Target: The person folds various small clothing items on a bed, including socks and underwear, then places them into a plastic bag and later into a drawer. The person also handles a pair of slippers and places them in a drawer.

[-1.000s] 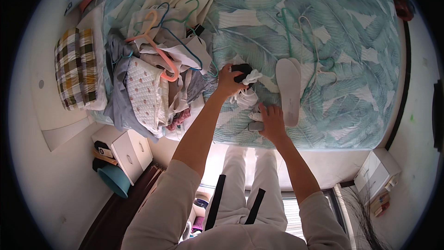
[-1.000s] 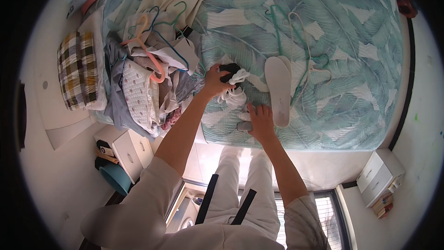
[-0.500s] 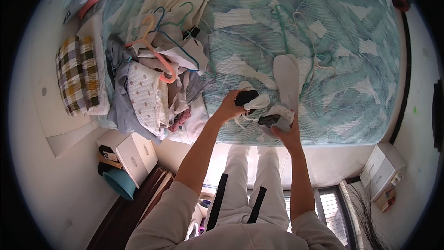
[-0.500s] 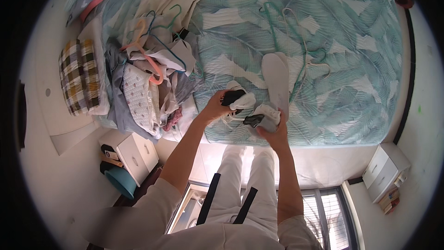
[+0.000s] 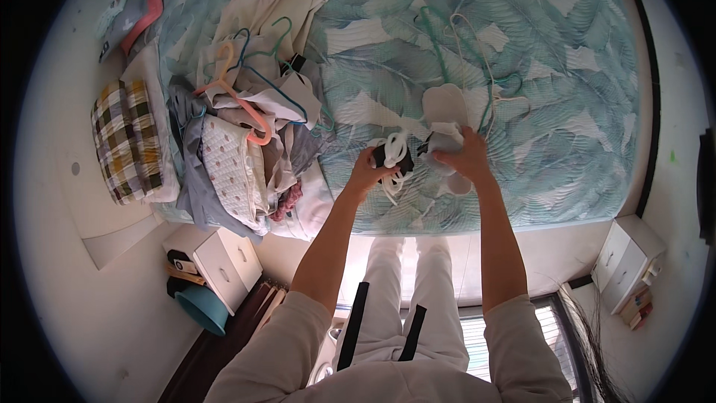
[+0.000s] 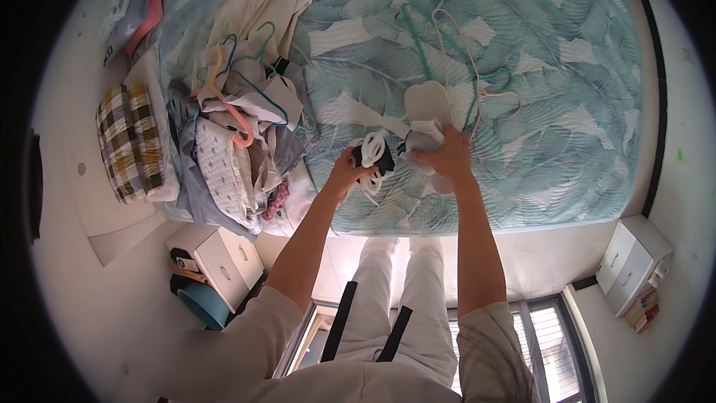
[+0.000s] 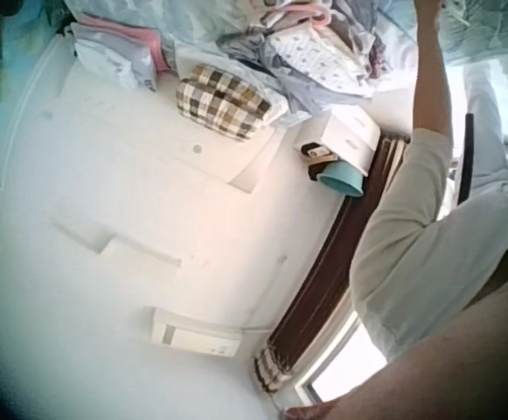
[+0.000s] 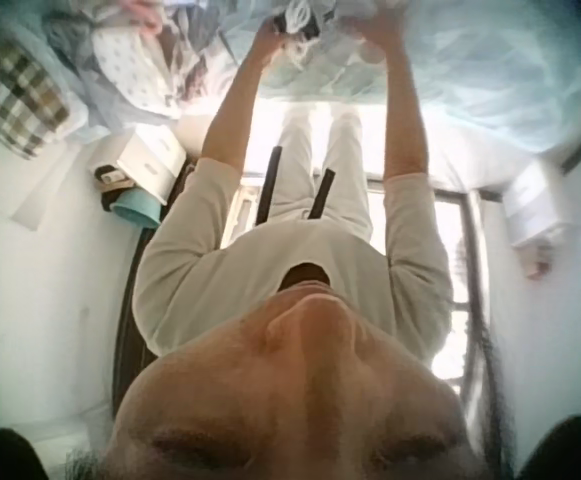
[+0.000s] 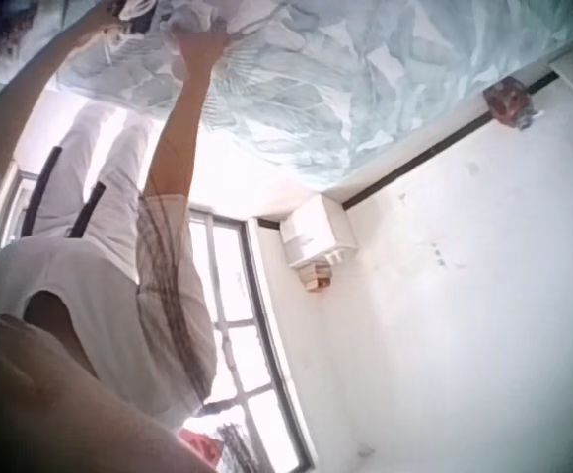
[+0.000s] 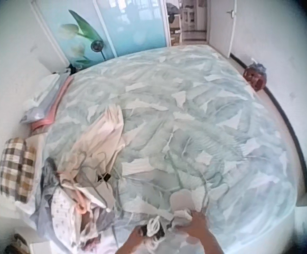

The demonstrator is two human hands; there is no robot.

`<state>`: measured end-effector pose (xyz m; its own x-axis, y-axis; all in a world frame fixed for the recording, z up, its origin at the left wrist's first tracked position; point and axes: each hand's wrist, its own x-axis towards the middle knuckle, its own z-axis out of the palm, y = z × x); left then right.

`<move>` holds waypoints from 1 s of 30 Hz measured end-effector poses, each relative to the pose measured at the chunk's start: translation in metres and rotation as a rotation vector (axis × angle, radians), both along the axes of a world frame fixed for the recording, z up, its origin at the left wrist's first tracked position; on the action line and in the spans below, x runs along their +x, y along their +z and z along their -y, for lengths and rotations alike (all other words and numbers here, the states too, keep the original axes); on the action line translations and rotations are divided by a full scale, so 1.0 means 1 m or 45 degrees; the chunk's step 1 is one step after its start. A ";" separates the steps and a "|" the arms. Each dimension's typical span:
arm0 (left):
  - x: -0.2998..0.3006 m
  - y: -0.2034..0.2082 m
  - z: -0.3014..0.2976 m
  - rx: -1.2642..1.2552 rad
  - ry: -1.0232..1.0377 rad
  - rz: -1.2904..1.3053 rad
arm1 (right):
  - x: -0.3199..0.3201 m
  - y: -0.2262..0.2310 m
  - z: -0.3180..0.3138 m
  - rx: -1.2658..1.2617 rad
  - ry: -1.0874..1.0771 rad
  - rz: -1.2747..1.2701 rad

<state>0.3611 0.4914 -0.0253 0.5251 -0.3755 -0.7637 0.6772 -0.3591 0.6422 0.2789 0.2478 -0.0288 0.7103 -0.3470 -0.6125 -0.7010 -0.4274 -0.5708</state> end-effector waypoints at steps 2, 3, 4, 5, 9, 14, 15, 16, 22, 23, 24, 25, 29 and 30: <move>-0.006 0.013 0.004 -0.111 0.075 -0.188 | -0.005 0.012 -0.022 -0.150 -0.030 0.239; -0.010 0.018 0.006 -0.164 0.114 -0.279 | -0.011 0.017 -0.033 -0.222 -0.045 0.361; -0.018 0.015 0.007 -0.252 0.181 -0.309 | -0.014 0.018 -0.042 -0.304 -0.072 0.453; -0.021 0.013 0.011 -0.298 0.250 -0.421 | -0.014 0.022 -0.047 -0.333 -0.089 0.414; -0.024 0.023 0.018 -0.329 0.320 -0.451 | -0.020 0.007 -0.042 -0.235 -0.165 0.339; -0.023 0.019 0.022 -0.305 0.282 -0.462 | -0.020 0.006 -0.021 0.432 -0.472 0.141; -0.023 0.018 0.024 -0.331 0.324 -0.496 | -0.023 0.010 -0.022 0.460 -0.541 0.173; -0.024 0.019 0.025 -0.357 0.377 -0.528 | -0.025 0.017 -0.025 0.491 -0.599 0.205; -0.031 0.049 0.018 -0.497 0.364 -0.575 | -0.061 0.041 -0.045 0.494 -0.857 0.449; -0.035 0.056 0.015 -0.493 0.352 -0.590 | -0.068 0.056 -0.046 0.533 -0.910 0.451; -0.040 0.065 0.010 -0.552 0.368 -0.602 | -0.076 0.069 -0.048 0.657 -1.010 0.515; -0.047 0.076 0.004 -0.609 0.377 -0.621 | -0.088 0.085 -0.050 0.777 -1.117 0.578; -0.059 0.135 -0.001 -0.701 0.372 -0.631 | -0.133 0.120 -0.044 1.035 -1.466 0.750; -0.066 0.147 -0.001 -0.633 0.311 -0.611 | -0.150 0.131 -0.043 1.113 -1.484 0.763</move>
<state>0.2951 0.4921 0.1214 0.2884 -0.6527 -0.7006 0.9485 0.0946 0.3023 0.1290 0.2910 0.1019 0.5187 -0.5583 -0.6475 0.0132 0.7625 -0.6468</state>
